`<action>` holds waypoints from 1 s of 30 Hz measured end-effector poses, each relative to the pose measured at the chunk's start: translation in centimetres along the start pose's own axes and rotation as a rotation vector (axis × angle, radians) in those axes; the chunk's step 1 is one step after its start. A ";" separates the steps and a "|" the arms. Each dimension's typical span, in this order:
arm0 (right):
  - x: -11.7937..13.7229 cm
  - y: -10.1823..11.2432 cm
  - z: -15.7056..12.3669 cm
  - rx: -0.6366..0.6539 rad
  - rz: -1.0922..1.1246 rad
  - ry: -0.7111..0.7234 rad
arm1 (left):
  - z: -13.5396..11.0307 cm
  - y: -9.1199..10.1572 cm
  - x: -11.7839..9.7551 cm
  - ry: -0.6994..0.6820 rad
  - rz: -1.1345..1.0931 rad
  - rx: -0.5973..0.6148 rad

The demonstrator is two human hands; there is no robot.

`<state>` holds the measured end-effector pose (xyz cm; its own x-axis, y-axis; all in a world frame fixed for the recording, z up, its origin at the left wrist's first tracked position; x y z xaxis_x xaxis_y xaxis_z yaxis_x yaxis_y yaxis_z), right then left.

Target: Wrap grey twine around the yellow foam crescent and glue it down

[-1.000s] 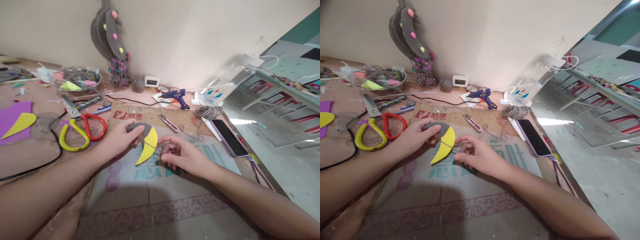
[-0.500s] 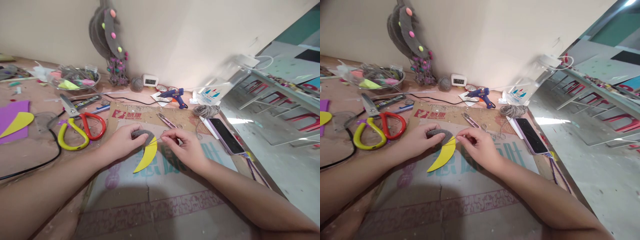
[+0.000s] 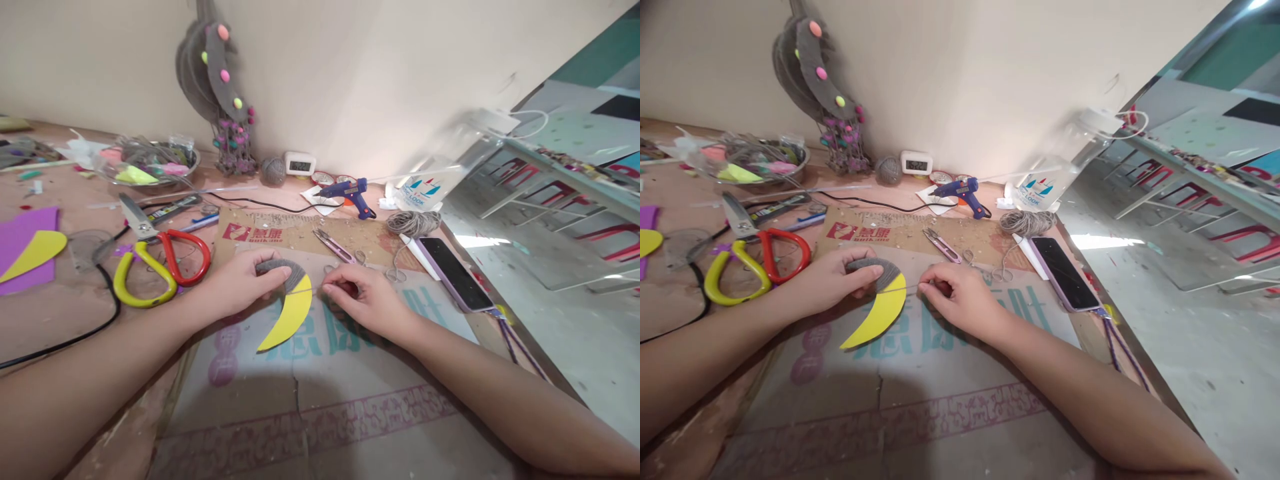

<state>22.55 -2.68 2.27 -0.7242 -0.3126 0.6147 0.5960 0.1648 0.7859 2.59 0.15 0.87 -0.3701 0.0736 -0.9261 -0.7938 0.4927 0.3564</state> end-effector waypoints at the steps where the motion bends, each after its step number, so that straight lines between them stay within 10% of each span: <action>1: -0.1 0.0 0.1 0.008 0.010 -0.007 | 0.0 0.0 0.0 -0.004 0.017 0.015; 30: -0.2 -0.5 0.4 -0.059 0.053 -0.021 | -0.3 -0.4 -0.9 -0.188 0.310 0.147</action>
<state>22.22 -2.31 1.75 -0.6982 -0.2848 0.6568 0.6523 0.1249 0.7476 3.08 -0.33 1.58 -0.4756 0.3895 -0.7887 -0.5754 0.5404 0.6139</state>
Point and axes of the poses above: each hand's wrist, its own z-axis towards the middle knuckle, its own y-axis out of the back of the hand, x = y × z, the point moved 3 cm from there along z, towards the middle knuckle, and after that the axes turned 5 degrees about -y, right-handed, at the moved point
